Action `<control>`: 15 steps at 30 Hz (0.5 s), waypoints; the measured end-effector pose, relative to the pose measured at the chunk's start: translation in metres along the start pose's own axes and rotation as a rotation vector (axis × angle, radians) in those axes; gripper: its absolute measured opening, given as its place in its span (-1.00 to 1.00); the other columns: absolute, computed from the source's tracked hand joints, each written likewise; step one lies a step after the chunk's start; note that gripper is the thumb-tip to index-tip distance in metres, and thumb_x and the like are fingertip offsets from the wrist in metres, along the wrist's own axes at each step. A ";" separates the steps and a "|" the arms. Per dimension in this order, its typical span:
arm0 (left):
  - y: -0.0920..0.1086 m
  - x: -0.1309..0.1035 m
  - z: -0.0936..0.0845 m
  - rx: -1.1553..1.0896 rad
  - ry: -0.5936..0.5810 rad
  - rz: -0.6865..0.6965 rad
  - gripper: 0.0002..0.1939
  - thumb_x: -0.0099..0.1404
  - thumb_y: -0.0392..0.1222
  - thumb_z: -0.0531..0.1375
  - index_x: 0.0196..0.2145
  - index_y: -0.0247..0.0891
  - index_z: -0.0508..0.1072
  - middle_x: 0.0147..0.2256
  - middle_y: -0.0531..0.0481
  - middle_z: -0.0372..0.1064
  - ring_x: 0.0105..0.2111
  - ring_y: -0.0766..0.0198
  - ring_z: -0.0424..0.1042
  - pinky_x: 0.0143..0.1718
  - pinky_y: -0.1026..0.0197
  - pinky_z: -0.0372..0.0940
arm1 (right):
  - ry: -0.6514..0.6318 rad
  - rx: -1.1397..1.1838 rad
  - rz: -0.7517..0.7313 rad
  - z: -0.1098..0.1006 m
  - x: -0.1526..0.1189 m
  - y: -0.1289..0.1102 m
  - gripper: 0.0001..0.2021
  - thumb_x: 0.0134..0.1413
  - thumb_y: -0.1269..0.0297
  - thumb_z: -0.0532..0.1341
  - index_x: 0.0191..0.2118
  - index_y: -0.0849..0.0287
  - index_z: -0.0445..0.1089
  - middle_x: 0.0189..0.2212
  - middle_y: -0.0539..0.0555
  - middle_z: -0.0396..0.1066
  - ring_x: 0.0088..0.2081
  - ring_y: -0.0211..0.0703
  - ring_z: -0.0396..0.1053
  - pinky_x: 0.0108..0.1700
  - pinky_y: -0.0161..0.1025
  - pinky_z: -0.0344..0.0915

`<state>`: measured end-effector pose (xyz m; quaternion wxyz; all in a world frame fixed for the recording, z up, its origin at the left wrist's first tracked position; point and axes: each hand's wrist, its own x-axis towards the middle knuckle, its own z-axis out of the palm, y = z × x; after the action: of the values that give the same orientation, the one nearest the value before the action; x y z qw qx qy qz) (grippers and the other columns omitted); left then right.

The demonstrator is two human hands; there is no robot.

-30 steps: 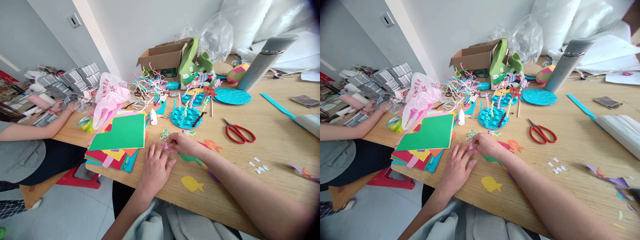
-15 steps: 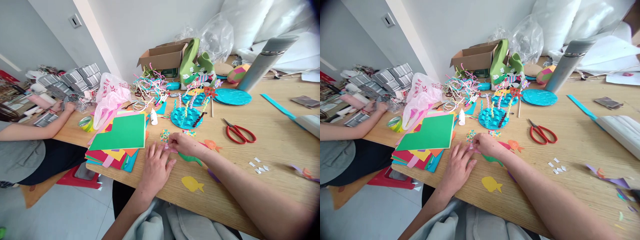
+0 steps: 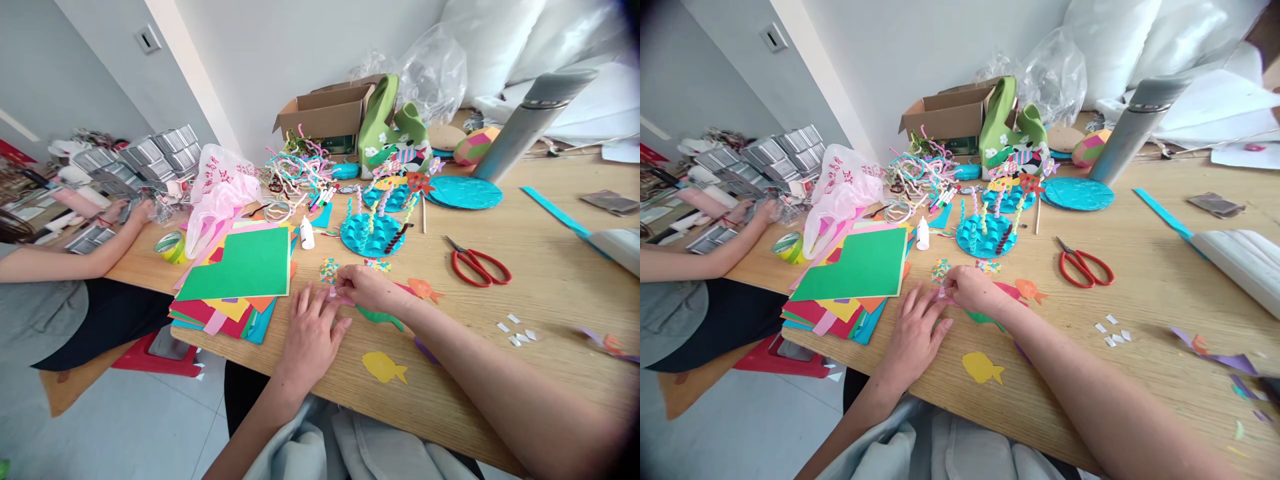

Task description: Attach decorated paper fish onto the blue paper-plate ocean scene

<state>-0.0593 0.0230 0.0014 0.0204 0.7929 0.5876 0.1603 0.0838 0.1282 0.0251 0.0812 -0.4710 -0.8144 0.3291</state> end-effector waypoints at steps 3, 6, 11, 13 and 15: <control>0.001 0.000 0.000 0.005 -0.002 0.000 -0.62 0.41 -0.01 -0.02 0.08 -0.15 0.34 0.17 -0.06 0.21 0.25 -0.05 0.01 0.21 -0.23 0.06 | 0.000 0.012 0.005 0.001 0.000 0.000 -0.91 -0.04 0.47 0.16 -0.48 0.22 0.39 -0.51 0.01 0.39 -0.46 -0.29 0.24 -0.41 -0.37 0.08; 0.000 0.000 0.000 0.012 -0.010 -0.005 -0.61 0.41 0.00 -0.03 0.09 -0.16 0.34 0.17 -0.06 0.22 0.25 -0.06 0.02 0.22 -0.23 0.04 | 0.001 0.019 0.005 0.001 0.000 0.000 -0.89 -0.08 0.51 0.15 -0.47 0.21 0.40 -0.51 0.01 0.40 -0.45 -0.29 0.26 -0.40 -0.37 0.09; 0.000 0.000 0.001 0.012 0.004 0.002 -0.62 0.40 -0.01 -0.02 0.07 -0.16 0.35 0.16 -0.08 0.23 0.24 -0.05 0.03 0.21 -0.24 0.07 | -0.012 0.027 0.005 0.000 0.001 0.001 -0.88 -0.10 0.53 0.14 -0.48 0.21 0.40 -0.50 0.01 0.40 -0.44 -0.28 0.28 -0.38 -0.38 0.11; 0.000 0.000 0.000 0.005 0.000 0.002 -0.62 0.40 -0.01 -0.02 0.06 -0.17 0.36 0.16 -0.09 0.23 0.24 -0.06 0.03 0.21 -0.24 0.07 | -0.013 0.032 -0.002 0.000 0.001 0.001 -0.88 -0.10 0.53 0.14 -0.48 0.21 0.39 -0.50 0.01 0.40 -0.44 -0.28 0.28 -0.38 -0.38 0.12; 0.000 0.000 0.000 0.004 -0.001 -0.001 -0.62 0.40 -0.01 -0.02 0.06 -0.17 0.36 0.16 -0.08 0.23 0.24 -0.06 0.03 0.21 -0.24 0.06 | -0.013 0.037 -0.009 0.000 0.001 0.001 -0.88 -0.11 0.53 0.14 -0.48 0.21 0.39 -0.49 0.01 0.40 -0.44 -0.28 0.27 -0.37 -0.38 0.12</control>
<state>-0.0590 0.0231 0.0015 0.0193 0.7927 0.5884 0.1587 0.0841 0.1296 0.0239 0.0858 -0.4636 -0.8109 0.3467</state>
